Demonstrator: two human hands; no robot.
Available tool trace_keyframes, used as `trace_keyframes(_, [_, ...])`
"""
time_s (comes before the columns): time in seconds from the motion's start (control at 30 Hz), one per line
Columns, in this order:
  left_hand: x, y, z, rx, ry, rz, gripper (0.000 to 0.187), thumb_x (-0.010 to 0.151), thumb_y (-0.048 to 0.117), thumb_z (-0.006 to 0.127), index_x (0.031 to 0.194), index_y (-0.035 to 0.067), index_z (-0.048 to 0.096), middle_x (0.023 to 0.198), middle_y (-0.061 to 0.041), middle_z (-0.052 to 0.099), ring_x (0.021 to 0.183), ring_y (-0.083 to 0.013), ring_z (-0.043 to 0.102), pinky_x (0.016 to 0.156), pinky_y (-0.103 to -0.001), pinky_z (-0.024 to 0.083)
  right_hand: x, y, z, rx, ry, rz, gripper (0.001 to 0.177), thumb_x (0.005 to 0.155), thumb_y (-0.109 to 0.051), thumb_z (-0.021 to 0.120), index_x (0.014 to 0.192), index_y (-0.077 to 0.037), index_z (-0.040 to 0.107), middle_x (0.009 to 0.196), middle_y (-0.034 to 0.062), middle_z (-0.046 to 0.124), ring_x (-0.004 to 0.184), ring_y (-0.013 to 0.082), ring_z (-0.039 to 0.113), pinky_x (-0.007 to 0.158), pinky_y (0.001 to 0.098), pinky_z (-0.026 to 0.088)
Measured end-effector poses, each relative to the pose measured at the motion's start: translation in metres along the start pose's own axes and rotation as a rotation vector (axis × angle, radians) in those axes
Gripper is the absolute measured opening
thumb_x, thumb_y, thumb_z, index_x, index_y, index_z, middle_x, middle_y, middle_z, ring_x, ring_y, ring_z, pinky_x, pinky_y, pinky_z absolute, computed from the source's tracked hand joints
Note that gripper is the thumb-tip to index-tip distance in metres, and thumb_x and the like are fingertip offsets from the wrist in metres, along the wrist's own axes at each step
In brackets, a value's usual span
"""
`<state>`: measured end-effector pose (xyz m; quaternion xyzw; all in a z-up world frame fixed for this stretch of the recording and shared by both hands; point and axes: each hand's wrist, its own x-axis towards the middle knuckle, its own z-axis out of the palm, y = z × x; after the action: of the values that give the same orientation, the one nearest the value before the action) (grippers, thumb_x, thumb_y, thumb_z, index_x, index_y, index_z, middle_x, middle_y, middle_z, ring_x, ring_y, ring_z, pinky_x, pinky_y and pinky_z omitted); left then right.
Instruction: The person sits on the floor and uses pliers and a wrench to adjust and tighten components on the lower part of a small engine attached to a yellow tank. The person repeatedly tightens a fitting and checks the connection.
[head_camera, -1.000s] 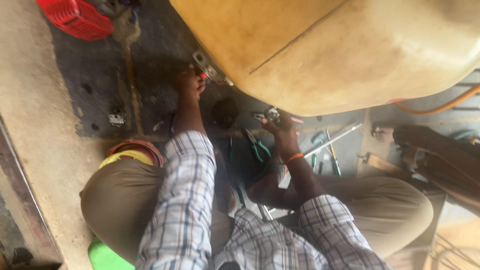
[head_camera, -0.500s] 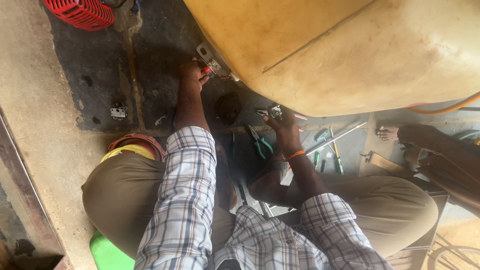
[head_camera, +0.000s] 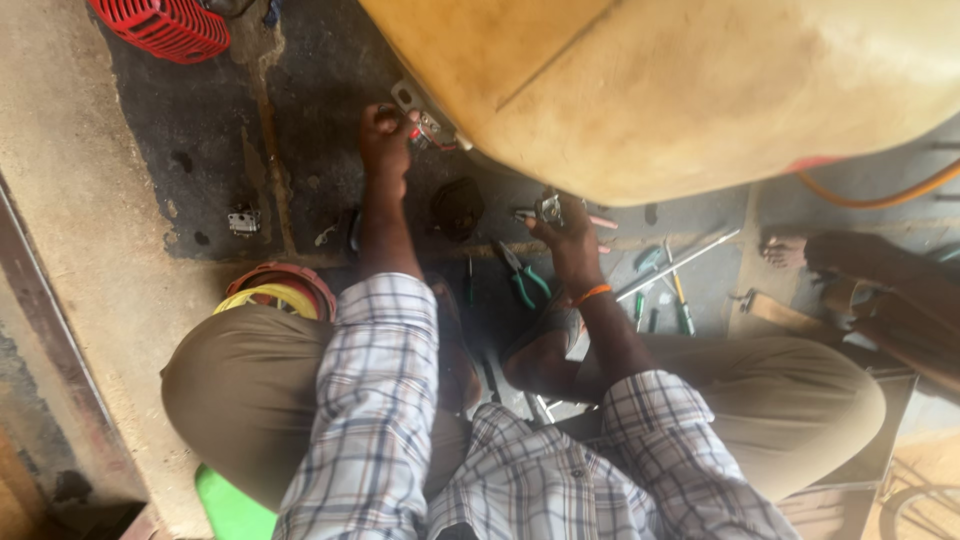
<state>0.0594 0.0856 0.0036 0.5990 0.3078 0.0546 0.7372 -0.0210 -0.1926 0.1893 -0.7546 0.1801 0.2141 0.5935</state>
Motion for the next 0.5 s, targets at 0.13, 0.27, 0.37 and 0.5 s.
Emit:
trace_keyframes(0.13, [-0.003,-0.015,0.013,0.351,0.242,0.124,0.028,0.092,0.027,0.075,0.105,0.007,0.060,0.091,-0.001,0.069,0.083,-0.0125,0.069,0.073,-0.029,0.055,0.005,-0.008,0.001,-0.017,-0.020,-0.076,0.053,0.087,-0.007,0.078,0.136,-0.001,0.057,0.124,0.0092,0.061,0.113,0.0192,0.061,0.089,0.0331,0.057])
trace_keyframes(0.27, [0.000,-0.043,0.000,0.162,0.241,0.117,0.030,0.104,0.032,0.070,0.096,0.004,0.067,0.083,-0.004,0.065,0.078,-0.0145,0.063,0.070,-0.030,0.052,0.000,-0.007,-0.003,-0.065,0.007,0.038,0.052,0.088,-0.012,0.079,0.134,0.000,0.059,0.119,0.0112,0.065,0.106,0.0214,0.066,0.089,0.0329,0.055])
trace_keyframes(0.37, [0.025,-0.059,-0.009,-0.011,0.222,-0.069,0.036,0.106,0.036,0.068,0.095,0.002,0.067,0.073,-0.005,0.059,0.064,-0.0157,0.055,0.056,-0.030,0.045,0.001,-0.007,-0.001,-0.107,-0.002,0.022,0.053,0.087,-0.015,0.080,0.134,0.000,0.061,0.119,0.0116,0.069,0.110,0.0217,0.065,0.092,0.0324,0.054])
trace_keyframes(0.5, [0.057,-0.065,-0.007,0.060,0.300,-0.587,0.036,0.097,0.040,0.067,0.092,0.005,0.061,0.061,-0.008,0.058,0.045,-0.0180,0.052,0.039,-0.032,0.045,0.001,-0.003,-0.006,-0.092,-0.025,-0.063,0.055,0.086,-0.015,0.080,0.135,0.001,0.059,0.126,0.0107,0.065,0.116,0.0219,0.061,0.096,0.0332,0.052])
